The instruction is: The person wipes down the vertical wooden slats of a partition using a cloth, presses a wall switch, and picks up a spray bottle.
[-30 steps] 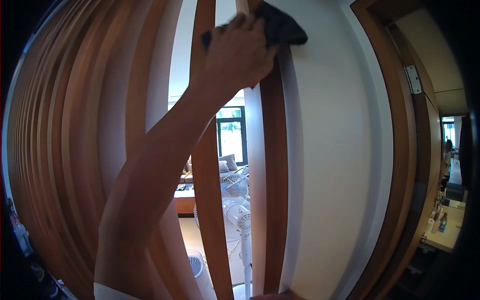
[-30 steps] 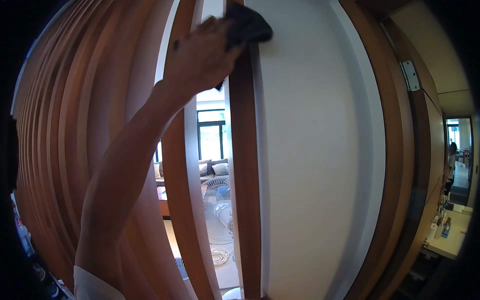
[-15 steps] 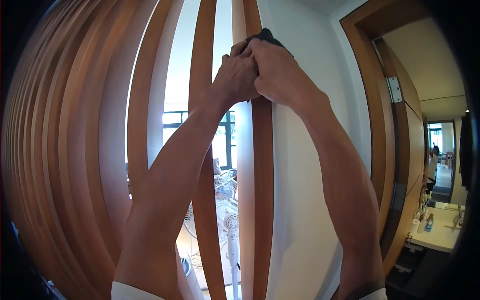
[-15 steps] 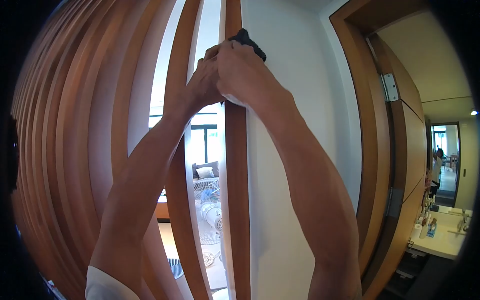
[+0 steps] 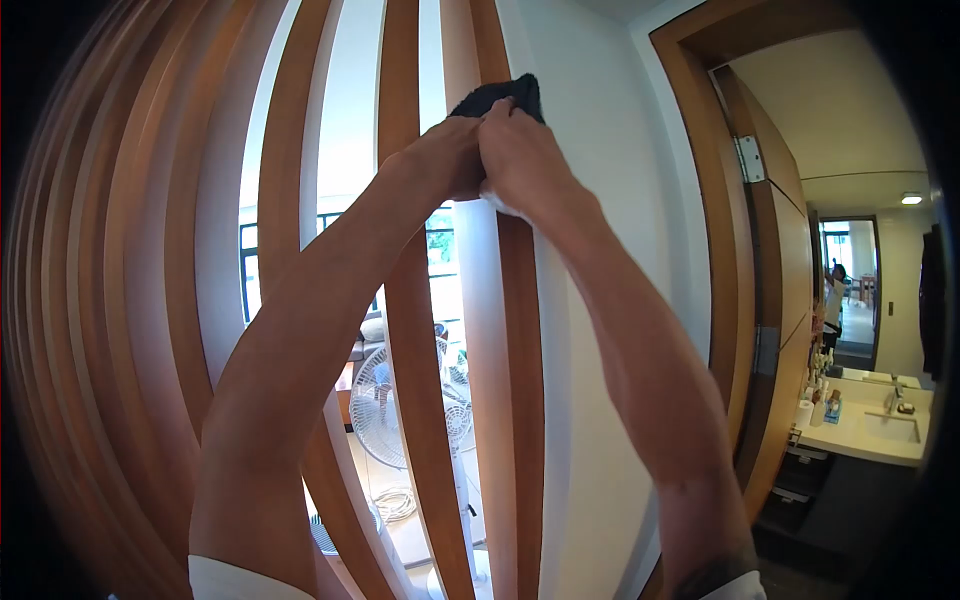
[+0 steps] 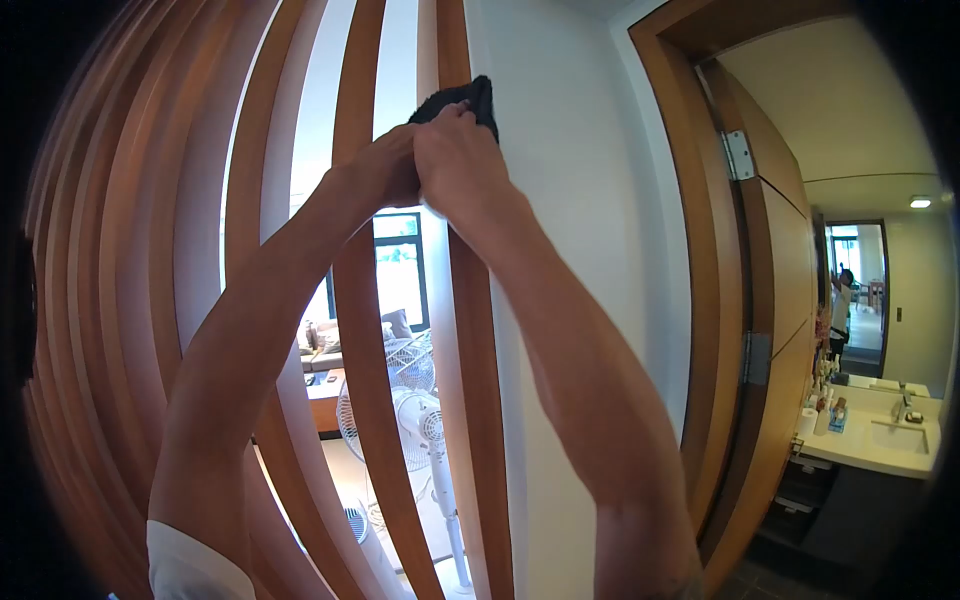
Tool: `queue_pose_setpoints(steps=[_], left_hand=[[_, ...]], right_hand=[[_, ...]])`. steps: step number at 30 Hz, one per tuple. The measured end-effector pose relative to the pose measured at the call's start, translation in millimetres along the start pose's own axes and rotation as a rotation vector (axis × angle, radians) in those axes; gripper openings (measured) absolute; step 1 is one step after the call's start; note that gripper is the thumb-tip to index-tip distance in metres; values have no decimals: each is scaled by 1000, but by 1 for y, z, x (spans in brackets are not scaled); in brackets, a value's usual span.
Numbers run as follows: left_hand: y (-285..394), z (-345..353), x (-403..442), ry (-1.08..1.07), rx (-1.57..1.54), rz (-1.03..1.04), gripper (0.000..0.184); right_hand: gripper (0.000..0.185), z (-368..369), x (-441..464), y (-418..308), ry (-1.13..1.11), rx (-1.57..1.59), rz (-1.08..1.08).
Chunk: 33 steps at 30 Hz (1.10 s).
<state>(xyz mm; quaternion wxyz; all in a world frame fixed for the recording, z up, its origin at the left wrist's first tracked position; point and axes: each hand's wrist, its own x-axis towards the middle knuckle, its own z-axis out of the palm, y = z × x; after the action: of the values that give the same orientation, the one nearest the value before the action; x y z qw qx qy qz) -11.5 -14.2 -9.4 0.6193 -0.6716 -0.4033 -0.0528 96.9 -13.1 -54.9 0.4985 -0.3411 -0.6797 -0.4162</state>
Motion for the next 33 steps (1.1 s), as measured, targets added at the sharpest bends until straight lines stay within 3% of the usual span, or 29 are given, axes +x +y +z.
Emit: queue_pose_setpoints(steps=[1,2,3,5,7,9,16,18,20,24,27,30,32,33], left_hand=[[-2,3,0,7,1,6,35],[-3,7,-1,54,-36,-54,35],[1,4,-4,99,-76,-111,35],[7,-6,-4,9,-95,-164,38],[10,-15,-8,-85,-109,-223,41],[9,-18,-15,-127,0,-88,55],[12,14,-31,104,131,-56,66],[14,25,-33,303,235,-91,68],[15,35,-33,388,208,-95,67],[0,42,-24,588,172,-45,62],[-4,38,-23,455,207,-3,57],[3,34,-27,421,128,-11,54],[10,31,-32,388,125,33,53],[11,31,-33,364,138,68,53]], right_hand=[[39,4,-2,-1,65,16,47],[60,7,-2,0,28,81,87],[60,12,-3,0,28,77,96],[85,23,-8,-2,103,350,264],[91,30,-13,-4,116,325,289],[97,31,-18,-6,128,310,310],[86,36,-47,-20,104,187,365],[81,39,-49,-25,129,151,387],[79,36,-48,-32,-20,79,427],[74,32,-44,-39,62,96,461],[60,34,-39,-40,70,105,528],[46,28,-42,-39,123,136,438],[40,16,-47,-42,-110,209,486],[40,18,-54,-43,-117,208,491]])
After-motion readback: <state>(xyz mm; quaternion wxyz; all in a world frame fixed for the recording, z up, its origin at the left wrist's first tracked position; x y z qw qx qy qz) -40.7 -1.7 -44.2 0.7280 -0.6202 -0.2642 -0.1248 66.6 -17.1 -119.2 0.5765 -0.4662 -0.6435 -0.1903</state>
